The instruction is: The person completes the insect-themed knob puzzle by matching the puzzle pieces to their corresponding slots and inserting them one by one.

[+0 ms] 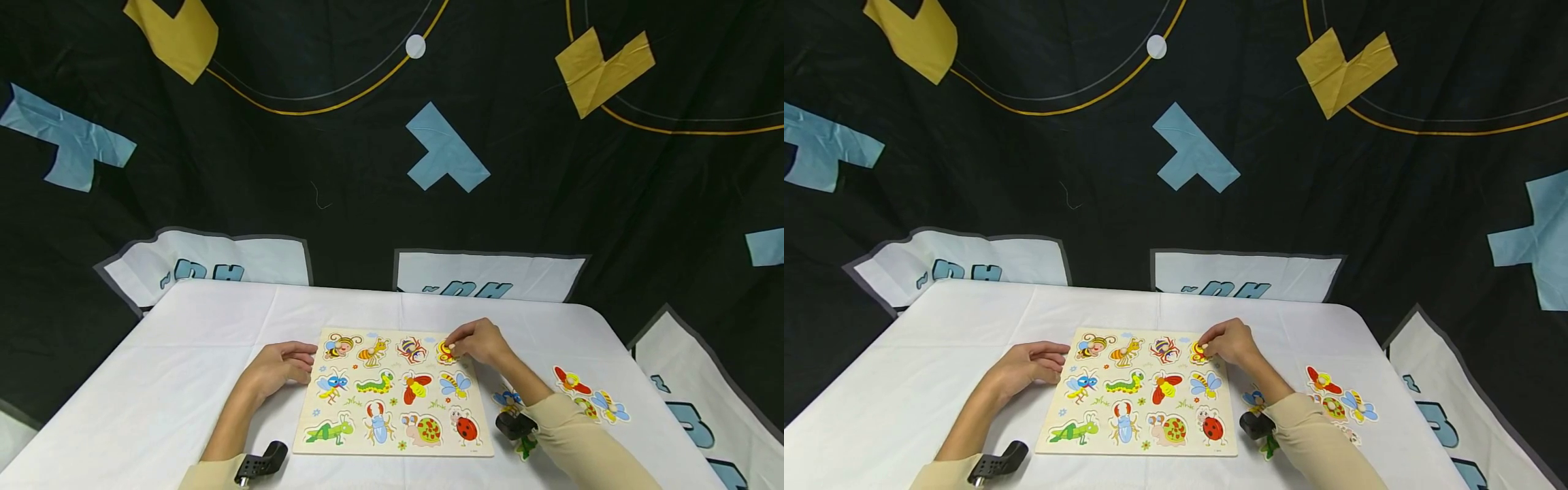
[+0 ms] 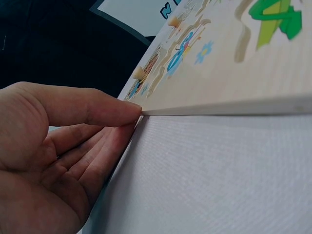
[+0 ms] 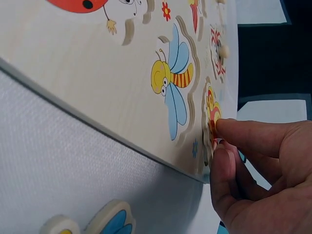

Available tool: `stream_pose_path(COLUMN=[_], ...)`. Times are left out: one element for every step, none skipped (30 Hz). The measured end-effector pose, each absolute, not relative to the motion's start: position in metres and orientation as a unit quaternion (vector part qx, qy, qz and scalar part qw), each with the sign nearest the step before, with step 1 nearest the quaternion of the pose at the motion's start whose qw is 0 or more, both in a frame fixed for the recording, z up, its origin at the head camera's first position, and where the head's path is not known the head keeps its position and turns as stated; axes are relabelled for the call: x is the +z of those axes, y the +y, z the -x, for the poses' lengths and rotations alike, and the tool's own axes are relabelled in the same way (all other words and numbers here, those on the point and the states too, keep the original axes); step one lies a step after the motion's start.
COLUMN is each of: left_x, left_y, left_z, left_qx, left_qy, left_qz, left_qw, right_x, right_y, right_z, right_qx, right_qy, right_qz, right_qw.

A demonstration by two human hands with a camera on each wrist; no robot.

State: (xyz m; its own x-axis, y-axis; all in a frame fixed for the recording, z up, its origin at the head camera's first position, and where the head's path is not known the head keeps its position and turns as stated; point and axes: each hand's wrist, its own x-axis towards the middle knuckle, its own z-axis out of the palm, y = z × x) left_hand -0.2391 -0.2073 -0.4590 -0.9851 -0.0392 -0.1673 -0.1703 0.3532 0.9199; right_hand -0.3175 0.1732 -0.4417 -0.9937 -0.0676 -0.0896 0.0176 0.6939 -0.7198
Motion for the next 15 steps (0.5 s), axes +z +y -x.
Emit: stream_pose_path(left_x=[-0.4591, -0.4592, -0.4593, -0.4593, -0.4593, -0.4593, -0.4592, -0.459, -0.4588, -0.4587, -0.4585, -0.4584, -0.4583, -0.4583, -0.4583], left_y=[-0.2074, -0.2074, -0.2074, -0.2074, -0.2073, -0.2073, -0.2073, -0.2074, -0.2074, -0.2074, -0.2074, -0.2075, -0.2075, -0.2074, -0.2074], left_z=[0.2391, 0.2392, 0.2393, 0.2394, 0.2394, 0.2394, 0.2394, 0.2394, 0.2395, 0.2396, 0.2396, 0.2396, 0.2396, 0.2395, 0.2394], left_qx=[0.566, 0.566, 0.566, 0.566, 0.566, 0.565, 0.564, 0.564, 0.563, 0.561, 0.561, 0.56, 0.56, 0.56, 0.561], left_qy=[0.82, 0.82, 0.82, 0.82, 0.82, 0.82, 0.821, 0.821, 0.822, 0.823, 0.824, 0.824, 0.824, 0.824, 0.823], left_qz=[0.064, 0.063, 0.063, 0.063, 0.064, 0.064, 0.064, 0.063, 0.063, 0.062, 0.062, 0.062, 0.062, 0.063, 0.064], left_qw=[0.058, 0.059, 0.059, 0.059, 0.06, 0.06, 0.06, 0.06, 0.059, 0.059, 0.058, 0.058, 0.058, 0.058, 0.059], right_x=[-0.4423, -0.4429, -0.4435, -0.4441, -0.4446, -0.4452, -0.4455, -0.4457, -0.4459, -0.4458, -0.446, -0.4461, -0.4463, -0.4465, -0.4469], right_y=[0.1727, 0.1723, 0.172, 0.1716, 0.1713, 0.1711, 0.1708, 0.1705, 0.1703, 0.1701, 0.1699, 0.1698, 0.1697, 0.1697, 0.1698], right_z=[0.3175, 0.3176, 0.3177, 0.3176, 0.3177, 0.3178, 0.3178, 0.3177, 0.3176, 0.3173, 0.3171, 0.3169, 0.3166, 0.3162, 0.316], right_qx=[-0.391, -0.392, -0.392, -0.392, -0.392, -0.391, -0.391, -0.391, -0.391, -0.391, -0.392, -0.393, -0.394, -0.395, -0.397], right_qy=[0.918, 0.918, 0.918, 0.918, 0.918, 0.918, 0.918, 0.919, 0.918, 0.918, 0.918, 0.918, 0.917, 0.917, 0.916], right_qz=[0.013, 0.013, 0.012, 0.011, 0.01, 0.01, 0.009, 0.009, 0.009, 0.01, 0.01, 0.011, 0.011, 0.012, 0.012], right_qw=[0.055, 0.055, 0.056, 0.056, 0.057, 0.057, 0.057, 0.057, 0.056, 0.056, 0.055, 0.056, 0.057, 0.058, 0.06])
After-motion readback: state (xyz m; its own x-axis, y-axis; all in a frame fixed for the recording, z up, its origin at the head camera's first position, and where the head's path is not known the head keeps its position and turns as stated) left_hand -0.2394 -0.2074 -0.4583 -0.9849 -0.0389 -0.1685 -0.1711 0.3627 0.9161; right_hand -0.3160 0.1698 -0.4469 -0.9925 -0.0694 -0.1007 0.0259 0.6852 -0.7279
